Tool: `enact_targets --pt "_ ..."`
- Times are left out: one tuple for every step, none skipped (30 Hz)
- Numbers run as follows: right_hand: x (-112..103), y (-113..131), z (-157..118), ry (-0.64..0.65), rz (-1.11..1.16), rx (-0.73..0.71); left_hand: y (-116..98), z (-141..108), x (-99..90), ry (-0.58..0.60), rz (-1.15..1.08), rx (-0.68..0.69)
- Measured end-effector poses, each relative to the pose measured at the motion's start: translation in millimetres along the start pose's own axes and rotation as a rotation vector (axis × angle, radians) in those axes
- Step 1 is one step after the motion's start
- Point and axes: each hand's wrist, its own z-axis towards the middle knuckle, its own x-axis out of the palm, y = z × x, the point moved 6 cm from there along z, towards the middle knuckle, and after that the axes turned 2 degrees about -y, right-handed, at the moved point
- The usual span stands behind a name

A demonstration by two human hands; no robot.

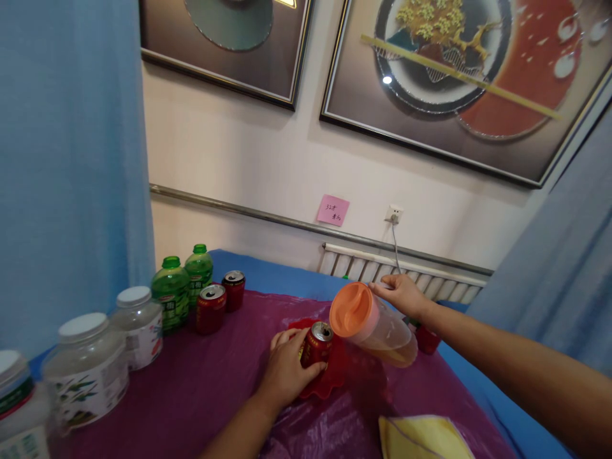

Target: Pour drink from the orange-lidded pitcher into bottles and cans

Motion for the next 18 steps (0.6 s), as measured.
enact_targets --pt "-0.1 -0.3 0.1 0.000 -0.005 0.000 -0.6 0.1 -0.1 0.004 0.000 -0.001" --pt "-0.2 -0.8 0.3 0.000 -0.009 0.000 -1.3 0.2 -0.2 0.008 0.001 0.000" --pt "-0.3 -1.4 0.4 0.000 -0.013 0.000 -2.0 0.3 -0.3 0.012 0.001 0.001" --pt "-0.4 -2.1 0.5 0.000 -0.014 0.001 -2.5 0.4 -0.4 0.014 0.002 0.001" --pt "-0.5 -2.8 0.5 0.000 -0.015 0.001 -2.7 0.4 -0.5 0.015 0.002 0.002" --pt "-0.5 -3.5 0.6 0.001 -0.015 0.002 -2.9 0.4 -0.6 0.014 0.002 0.002" --pt "-0.4 -4.2 0.5 0.004 -0.014 0.003 -2.9 0.4 -0.6 0.014 0.002 0.003" --pt "-0.3 -4.7 0.4 0.008 -0.014 0.003 -2.8 0.4 -0.5 0.014 0.003 0.005" --pt "-0.4 -5.0 0.3 0.009 -0.017 0.003 -2.7 0.3 -0.4 0.013 0.003 0.007" --pt "-0.6 -5.0 0.2 0.009 -0.023 0.002 -2.5 0.3 -0.3 0.012 0.004 0.009" --pt "-1.0 -4.9 0.0 0.007 -0.028 0.002 -2.3 0.3 -0.4 0.010 0.004 0.009" --pt "-1.4 -4.5 -0.3 0.006 -0.031 0.002 -2.1 0.2 -0.6 0.007 0.005 0.007" --pt "-1.7 -4.0 -0.6 0.006 -0.032 0.003 -1.9 0.2 -0.8 0.006 0.007 0.005" --pt "-1.8 -3.5 -0.9 0.010 -0.031 0.005 -1.9 0.2 -1.0 0.006 0.007 0.003" --pt "-1.9 -3.0 -1.3 0.015 -0.026 0.009 -1.9 0.2 -1.2 0.008 0.007 0.001" --pt "-1.9 -2.6 -1.6 0.020 -0.021 0.014 -2.1 0.2 -1.3 0.012 0.006 -0.001" --pt "-2.1 -2.1 -1.9 0.021 -0.019 0.016 -2.3 0.2 -1.5 0.015 0.005 -0.003" --pt "-2.3 -1.7 -2.0 0.020 -0.018 0.017 -2.6 0.2 -1.7 0.018 0.005 -0.002"
